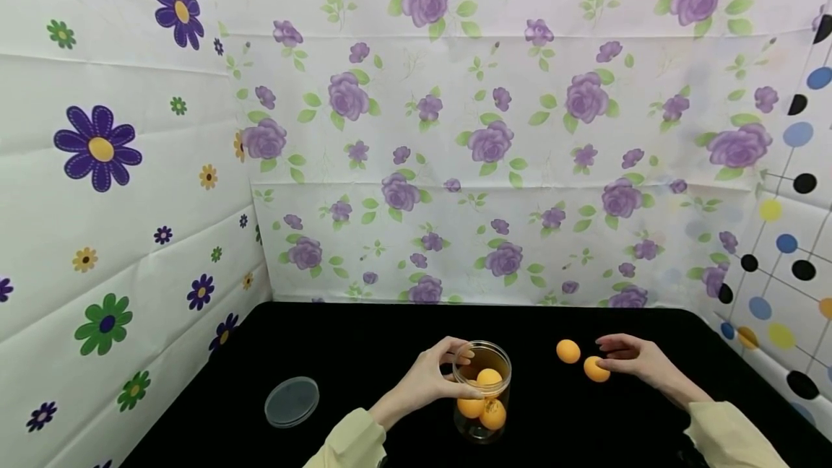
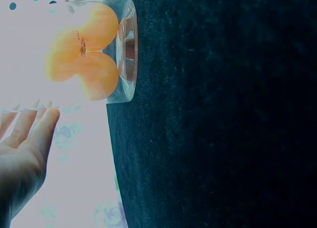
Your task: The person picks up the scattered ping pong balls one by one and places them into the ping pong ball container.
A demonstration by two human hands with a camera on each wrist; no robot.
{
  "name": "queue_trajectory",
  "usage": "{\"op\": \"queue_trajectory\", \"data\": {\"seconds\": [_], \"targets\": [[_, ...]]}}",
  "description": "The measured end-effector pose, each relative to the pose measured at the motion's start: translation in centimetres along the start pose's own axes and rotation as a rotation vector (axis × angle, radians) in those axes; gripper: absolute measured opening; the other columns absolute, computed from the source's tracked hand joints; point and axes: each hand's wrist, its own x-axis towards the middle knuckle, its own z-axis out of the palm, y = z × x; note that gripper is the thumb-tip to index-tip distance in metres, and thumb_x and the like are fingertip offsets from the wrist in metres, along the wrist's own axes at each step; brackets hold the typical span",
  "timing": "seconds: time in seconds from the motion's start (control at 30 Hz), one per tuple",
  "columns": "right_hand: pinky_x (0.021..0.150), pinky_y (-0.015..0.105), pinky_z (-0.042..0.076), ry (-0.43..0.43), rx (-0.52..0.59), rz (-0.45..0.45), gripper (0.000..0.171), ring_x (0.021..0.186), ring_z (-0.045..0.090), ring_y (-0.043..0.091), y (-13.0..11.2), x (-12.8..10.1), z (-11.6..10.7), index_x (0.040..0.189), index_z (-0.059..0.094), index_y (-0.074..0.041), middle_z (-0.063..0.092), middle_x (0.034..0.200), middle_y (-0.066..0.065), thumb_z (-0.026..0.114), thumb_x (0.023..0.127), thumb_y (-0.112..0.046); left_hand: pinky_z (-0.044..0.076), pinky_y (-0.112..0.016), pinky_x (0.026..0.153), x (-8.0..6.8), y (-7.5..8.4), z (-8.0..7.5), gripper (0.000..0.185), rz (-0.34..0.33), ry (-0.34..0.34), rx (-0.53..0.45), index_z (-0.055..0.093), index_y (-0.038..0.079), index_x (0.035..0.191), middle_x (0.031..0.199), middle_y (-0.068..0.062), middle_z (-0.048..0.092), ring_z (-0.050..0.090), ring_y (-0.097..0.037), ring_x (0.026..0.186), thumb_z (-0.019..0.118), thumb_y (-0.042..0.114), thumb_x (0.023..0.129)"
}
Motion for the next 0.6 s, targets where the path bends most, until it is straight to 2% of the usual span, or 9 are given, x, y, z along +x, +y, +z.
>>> {"op": "queue_trajectory", "data": {"seconds": [0.27,0.6], "targets": [[0.075,0.040,0.048,0.011,-0.027,-0.001,0.051,0.098,0.053,0.029,0.03,0.18,0.41,0.126,0.044,0.010,0.044,0.121,0.031,0.062,0.087,-0.017,0.044,-0.037,0.084,0.02,-0.02,-0.04,0.054,-0.002,0.002,-0.002,0.050,0.016,0.123,0.114,-0.004,0.053,0.051,-0.024,0.105,0.075,0.025,0.076],[0.075,0.038,0.048,0.015,-0.032,-0.003,0.052,0.096,0.054,0.029,0.42,0.25,0.66,0.124,0.044,0.011,0.046,0.118,0.030,0.064,0.086,-0.017,0.044,-0.036,0.083,-0.01,-0.06,-0.04,0.055,0.005,-0.004,-0.003,0.050,0.015,0.123,0.114,-0.005,0.053,0.051,-0.024,0.105,0.075,0.024,0.076]]}}
